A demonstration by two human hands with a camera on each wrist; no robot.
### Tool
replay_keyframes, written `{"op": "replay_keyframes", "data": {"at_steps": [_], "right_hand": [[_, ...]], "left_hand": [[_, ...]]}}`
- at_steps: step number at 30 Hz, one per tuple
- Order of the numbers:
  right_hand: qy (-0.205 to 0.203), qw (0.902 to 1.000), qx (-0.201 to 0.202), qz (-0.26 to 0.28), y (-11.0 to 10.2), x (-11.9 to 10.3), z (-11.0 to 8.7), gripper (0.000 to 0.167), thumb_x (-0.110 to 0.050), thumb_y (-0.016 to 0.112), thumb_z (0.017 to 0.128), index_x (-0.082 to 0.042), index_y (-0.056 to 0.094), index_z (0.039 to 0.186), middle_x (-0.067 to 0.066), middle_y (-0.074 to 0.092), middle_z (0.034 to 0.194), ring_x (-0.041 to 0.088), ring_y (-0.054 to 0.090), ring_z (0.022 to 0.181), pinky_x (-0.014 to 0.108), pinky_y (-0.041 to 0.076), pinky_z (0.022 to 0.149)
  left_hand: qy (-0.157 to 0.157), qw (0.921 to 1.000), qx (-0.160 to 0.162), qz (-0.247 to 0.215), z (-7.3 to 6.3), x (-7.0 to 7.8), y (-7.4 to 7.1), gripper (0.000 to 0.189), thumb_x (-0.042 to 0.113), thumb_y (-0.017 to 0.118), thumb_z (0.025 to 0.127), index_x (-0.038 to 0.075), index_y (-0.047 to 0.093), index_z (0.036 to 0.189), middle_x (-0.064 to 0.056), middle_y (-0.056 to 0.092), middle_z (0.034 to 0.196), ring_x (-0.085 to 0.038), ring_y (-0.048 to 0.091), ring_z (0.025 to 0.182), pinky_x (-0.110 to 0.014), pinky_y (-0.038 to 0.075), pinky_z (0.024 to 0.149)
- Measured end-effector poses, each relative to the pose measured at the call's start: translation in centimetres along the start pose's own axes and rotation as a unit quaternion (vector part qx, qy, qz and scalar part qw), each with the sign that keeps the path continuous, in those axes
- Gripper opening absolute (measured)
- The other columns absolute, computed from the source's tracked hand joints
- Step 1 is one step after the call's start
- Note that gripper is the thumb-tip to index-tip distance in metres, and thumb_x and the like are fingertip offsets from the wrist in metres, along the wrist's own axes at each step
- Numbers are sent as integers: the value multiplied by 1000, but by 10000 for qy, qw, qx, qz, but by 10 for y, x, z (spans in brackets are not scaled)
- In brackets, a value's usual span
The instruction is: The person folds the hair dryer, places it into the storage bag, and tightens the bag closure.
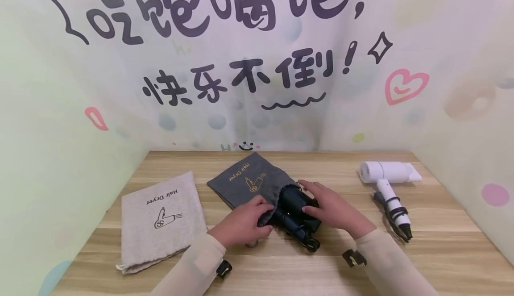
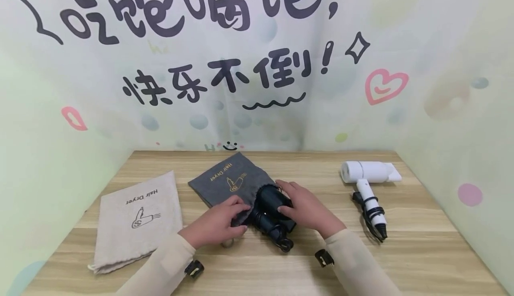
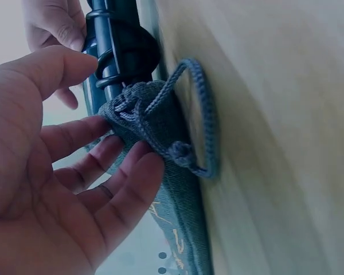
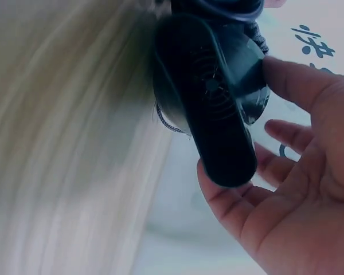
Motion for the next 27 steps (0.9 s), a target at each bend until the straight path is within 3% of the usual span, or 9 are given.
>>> {"op": "replay_keyframes", "data": {"at_steps": [3, 7, 15, 27], "right_hand": [[-12, 9996, -248, 169, 2, 0, 6, 73, -18, 71, 92, -4, 32, 153, 22, 42, 149, 39, 45, 132, 55, 39, 104], [15, 9964, -735, 431, 6, 2, 15, 79, -18, 71, 92, -5, 27, 156, 19, 34, 156, 37, 37, 139, 54, 34, 109], [195, 9846, -1607, 657, 17, 9, 24, 75, -23, 71, 92, -12, 32, 155, 13, 39, 153, 29, 47, 130, 48, 41, 101], [148, 9892, -1379, 475, 9, 2, 22, 73, -23, 73, 91, -9, 38, 153, 15, 43, 150, 30, 48, 127, 48, 41, 100]], "left_hand": [[39, 9999, 73, 77, 1, 0, -4, 48, 31, 64, 93, 8, 61, 134, 0, 49, 121, -12, 57, 92, -28, 50, 83], [121, 9998, 125, 135, 1, 0, -4, 46, 30, 64, 93, 7, 62, 133, -1, 50, 125, -15, 59, 96, -30, 50, 86], [54, 9998, -34, 200, 0, 0, -2, 47, 31, 65, 92, 9, 62, 133, 0, 51, 131, -17, 60, 107, -32, 50, 91], [-197, 9970, -11, 751, 1, 7, -3, 53, 36, 68, 87, 10, 62, 133, -2, 53, 134, -21, 62, 104, -34, 51, 90]]}}
Point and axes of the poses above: each hand's wrist, its own z-axis towards the middle knuckle, its own y-axis out of the palm, x = y × z, the point moved 9 cm from there along z, towards the middle knuckle
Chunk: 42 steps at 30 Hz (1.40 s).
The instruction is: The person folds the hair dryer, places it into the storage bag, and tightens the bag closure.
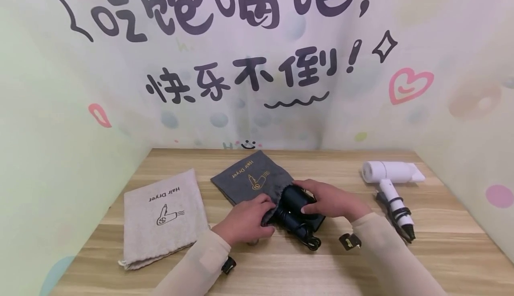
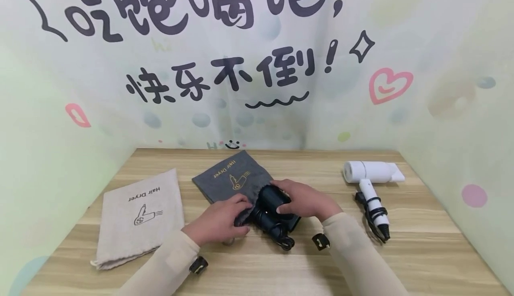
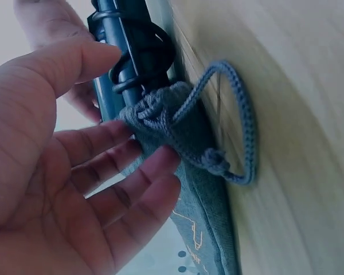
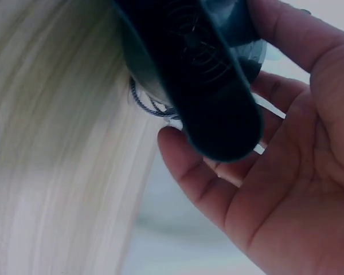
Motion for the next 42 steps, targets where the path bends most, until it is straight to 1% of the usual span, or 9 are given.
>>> {"op": "replay_keyframes", "data": {"at_steps": [5, 9, 17, 21, 25, 30, 33, 37, 42], "right_hand": [[-11, 9997, 118, -229, -1, -3, 0, 72, -24, 73, 91, -10, 38, 153, 16, 44, 149, 31, 47, 129, 49, 42, 100], [118, 9995, 160, -252, 0, -2, -1, 72, -25, 73, 91, -12, 38, 153, 15, 43, 150, 32, 48, 129, 50, 42, 100], [147, 9988, 275, -375, 1, -7, -3, 74, -27, 75, 89, -10, 39, 152, 15, 46, 147, 28, 53, 120, 47, 45, 95], [291, 9981, 302, -449, 2, -8, -3, 73, -29, 75, 89, -9, 41, 150, 15, 48, 145, 25, 55, 113, 45, 46, 91], [369, 9966, 420, -609, 4, -11, -4, 73, -29, 76, 89, -6, 42, 149, 15, 51, 140, 25, 58, 109, 45, 47, 90], [454, 9914, 522, -1112, 8, -19, -6, 74, -31, 75, 89, 2, 42, 146, 22, 50, 139, 32, 62, 108, 48, 49, 92], [475, 9879, 623, -1339, 10, -25, -6, 73, -32, 75, 88, 5, 44, 143, 24, 51, 136, 34, 64, 102, 48, 51, 89], [479, 9842, 815, -1497, 12, -33, -6, 72, -34, 77, 87, 6, 47, 138, 20, 55, 124, 26, 63, 87, 43, 53, 80], [568, 9827, 892, -1520, 17, -38, -7, 75, -35, 76, 87, 10, 45, 138, 23, 53, 122, 29, 63, 88, 43, 53, 81]], "left_hand": [[-27, 9990, 214, 387, -1, 5, 0, 58, 40, 69, 83, 9, 61, 131, -3, 54, 132, -22, 64, 96, -34, 53, 84], [-33, 9983, 352, 457, -2, 8, -2, 59, 42, 71, 81, 9, 63, 128, -3, 56, 129, -22, 65, 92, -35, 54, 80], [2, 9975, 332, 617, -3, 10, -3, 63, 45, 73, 80, 8, 62, 129, -5, 56, 130, -22, 65, 91, -35, 54, 80], [-3, 9983, 265, 522, -4, 9, -4, 68, 49, 73, 80, 7, 61, 132, -6, 55, 134, -23, 65, 97, -35, 54, 84], [-39, 9994, 155, 303, -4, 6, -3, 79, 63, 69, 81, 6, 58, 135, -7, 53, 138, -24, 63, 107, -38, 52, 90], [-39, 9999, 77, 104, -4, 3, -2, 91, 73, 66, 78, 6, 55, 139, -7, 51, 141, -26, 60, 115, -41, 50, 94], [-62, 9999, 42, 80, -4, 1, -1, 94, 74, 66, 77, 6, 54, 140, -7, 49, 143, -27, 59, 118, -42, 49, 95], [-118, 9999, -37, -7, -3, -4, 0, 93, 73, 65, 79, 5, 52, 143, -8, 47, 146, -28, 57, 121, -43, 48, 97], [-176, 9995, -188, -167, -2, -9, 1, 91, 69, 65, 82, 5, 49, 145, -9, 45, 149, -29, 54, 126, -43, 46, 101]]}}
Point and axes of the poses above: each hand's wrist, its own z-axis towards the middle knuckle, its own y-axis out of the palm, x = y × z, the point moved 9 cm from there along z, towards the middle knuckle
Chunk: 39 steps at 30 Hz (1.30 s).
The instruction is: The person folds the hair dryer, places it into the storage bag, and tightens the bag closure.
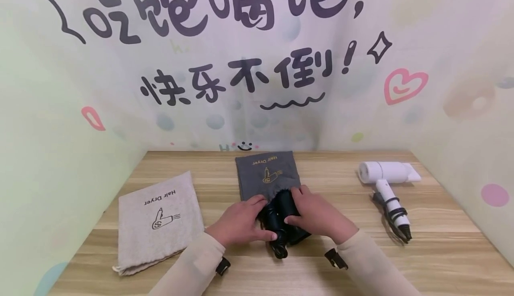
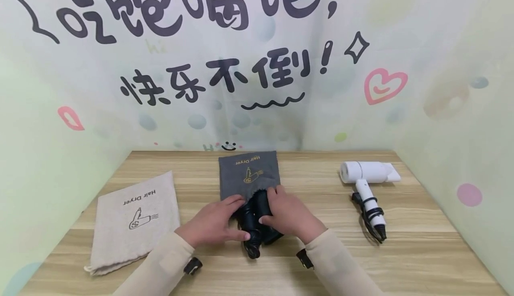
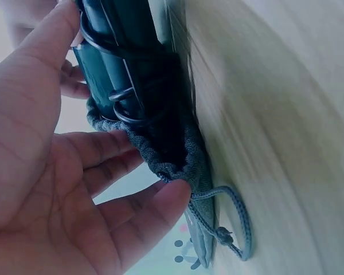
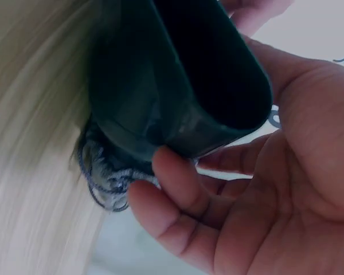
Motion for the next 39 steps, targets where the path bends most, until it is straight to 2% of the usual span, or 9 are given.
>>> {"op": "replay_keyframes", "data": {"at_steps": [6, 15, 22, 25, 28, 33, 36, 39], "right_hand": [[91, 10000, 17, -15, 3, -4, 0, 75, -37, 76, 87, 11, 45, 134, 25, 52, 116, 29, 62, 83, 44, 54, 78], [229, 9997, 51, 113, 5, -4, 1, 74, -38, 77, 87, 10, 45, 133, 24, 50, 115, 28, 61, 79, 43, 54, 76], [317, 9995, 59, 57, 6, -8, 2, 74, -41, 77, 85, 10, 46, 130, 20, 49, 104, 23, 58, 69, 40, 55, 68], [379, 9992, 60, 74, 7, -7, 2, 75, -42, 78, 85, 9, 46, 130, 19, 49, 104, 21, 58, 68, 39, 55, 68], [395, 9990, 38, 197, 7, -3, 2, 77, -44, 77, 85, 7, 45, 133, 21, 50, 113, 23, 60, 75, 41, 55, 71], [394, 9967, -12, 716, 6, 12, 0, 74, -46, 71, 89, 0, 45, 141, 23, 49, 134, 31, 63, 102, 47, 52, 87], [352, 9935, 33, 1078, 4, 21, -2, 67, -41, 70, 92, -3, 48, 142, 21, 49, 138, 33, 60, 114, 50, 49, 95], [316, 9914, 69, 1271, 2, 26, -2, 65, -39, 69, 92, -3, 48, 142, 22, 49, 139, 34, 57, 118, 51, 46, 98]], "left_hand": [[-99, 9996, -182, -176, 0, -6, 1, 90, 69, 63, 83, 8, 46, 148, -7, 40, 153, -28, 50, 131, -42, 43, 104], [-87, 9996, -140, -239, 1, -9, -1, 88, 67, 65, 84, 8, 47, 147, -7, 41, 153, -29, 48, 133, -44, 41, 106], [-107, 9995, -117, -265, 2, -11, 0, 86, 64, 65, 85, 8, 47, 147, -7, 41, 153, -29, 47, 134, -45, 41, 106], [-102, 9994, -129, -290, 3, -12, 2, 86, 64, 65, 86, 8, 46, 148, -7, 40, 153, -30, 47, 134, -44, 41, 106], [-153, 9990, -180, -370, 2, -13, 4, 86, 64, 64, 86, 7, 45, 148, -9, 40, 153, -30, 46, 134, -45, 41, 106], [-181, 9972, -220, -688, -2, -16, 5, 83, 61, 65, 87, 7, 46, 146, -11, 47, 146, -27, 49, 131, -44, 43, 105], [-95, 9956, -191, -909, -4, -16, 4, 70, 57, 66, 88, 8, 54, 136, -7, 55, 134, -21, 55, 121, -40, 46, 100], [-29, 9942, -194, -1058, -6, -16, 1, 57, 55, 66, 89, 11, 58, 125, -2, 58, 122, -17, 58, 109, -36, 49, 94]]}}
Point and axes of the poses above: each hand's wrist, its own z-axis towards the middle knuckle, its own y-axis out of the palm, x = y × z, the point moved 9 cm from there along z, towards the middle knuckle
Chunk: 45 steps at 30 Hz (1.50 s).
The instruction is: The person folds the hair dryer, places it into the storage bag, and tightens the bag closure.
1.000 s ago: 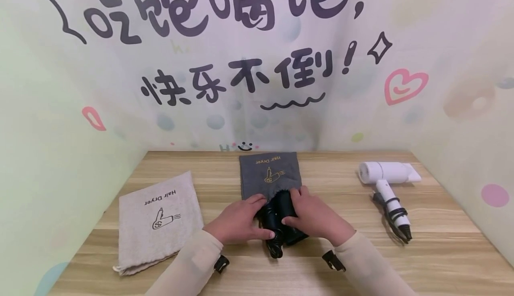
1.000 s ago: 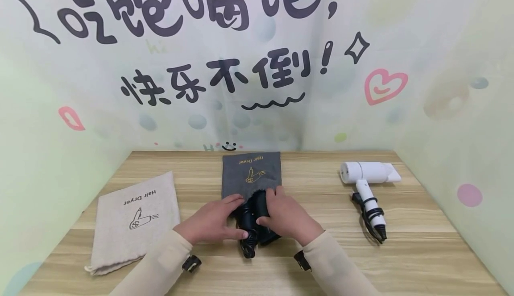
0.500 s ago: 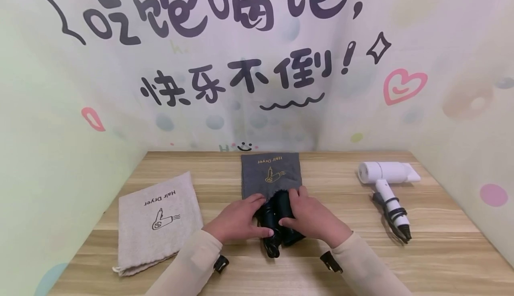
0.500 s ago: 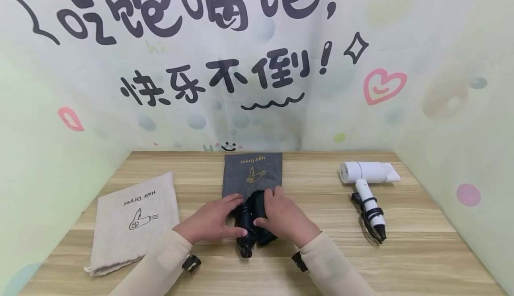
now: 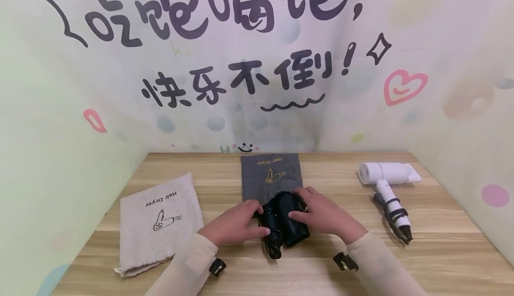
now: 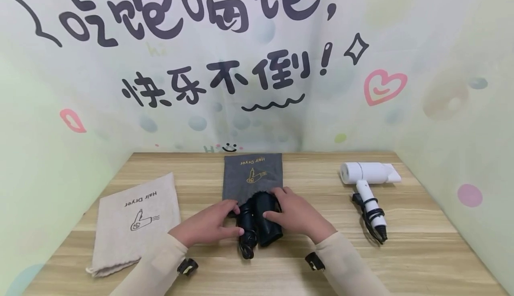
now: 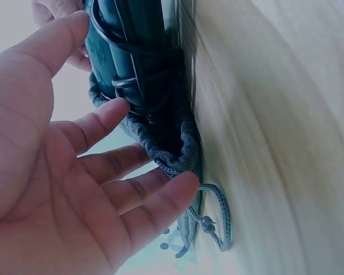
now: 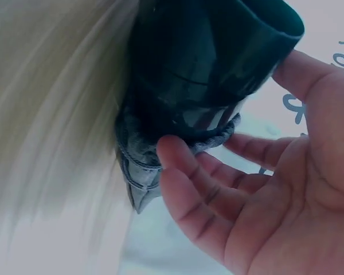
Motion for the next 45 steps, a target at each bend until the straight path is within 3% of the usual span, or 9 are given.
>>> {"op": "replay_keyframes", "data": {"at_steps": [3, 12, 20, 28, 34, 45], "right_hand": [[51, 10000, -22, 76, 1, 4, 0, 69, -41, 68, 93, -1, 45, 145, 23, 47, 141, 35, 55, 122, 52, 44, 100], [-62, 9982, -291, 516, 10, 11, -2, 82, -43, 67, 93, 2, 32, 152, 22, 38, 152, 36, 39, 138, 52, 34, 110], [-129, 9968, -307, 731, 12, 10, -5, 84, -42, 68, 92, 0, 30, 153, 21, 38, 152, 32, 54, 124, 50, 41, 105], [-165, 9959, -375, 809, 13, 9, -8, 94, -44, 74, 87, 2, 26, 154, 24, 36, 152, 37, 41, 136, 53, 35, 109], [-148, 9934, -643, 933, 16, 8, -12, 103, -43, 79, 83, -1, 20, 156, 22, 29, 156, 36, 36, 140, 53, 32, 111], [-124, 9923, -927, 812, 19, 10, -17, 119, -48, 84, 74, -8, 12, 159, 20, 24, 159, 33, 37, 138, 51, 34, 110]], "left_hand": [[36, 10000, -26, -80, -1, 0, 0, 52, 53, 66, 91, 11, 58, 121, -2, 58, 117, -17, 59, 104, -36, 49, 91], [-112, 9998, -136, 73, -8, -2, -3, 58, 46, 68, 91, 1, 59, 127, -11, 59, 123, -26, 58, 114, -43, 47, 97], [-106, 9996, -68, 245, -8, -1, -3, 58, 44, 67, 91, -1, 61, 127, -18, 53, 136, -32, 54, 124, -45, 44, 102], [-138, 9993, -40, 337, -8, -2, 0, 61, 41, 68, 91, -6, 60, 129, -20, 49, 140, -34, 53, 124, -45, 44, 103], [-138, 9986, 78, 505, -9, -2, 0, 64, 44, 67, 91, -7, 61, 128, -20, 52, 138, -33, 54, 123, -44, 44, 103], [16, 9988, 277, 392, -11, 3, 1, 64, 47, 68, 91, -7, 63, 125, -17, 51, 136, -29, 55, 121, -42, 45, 102]]}}
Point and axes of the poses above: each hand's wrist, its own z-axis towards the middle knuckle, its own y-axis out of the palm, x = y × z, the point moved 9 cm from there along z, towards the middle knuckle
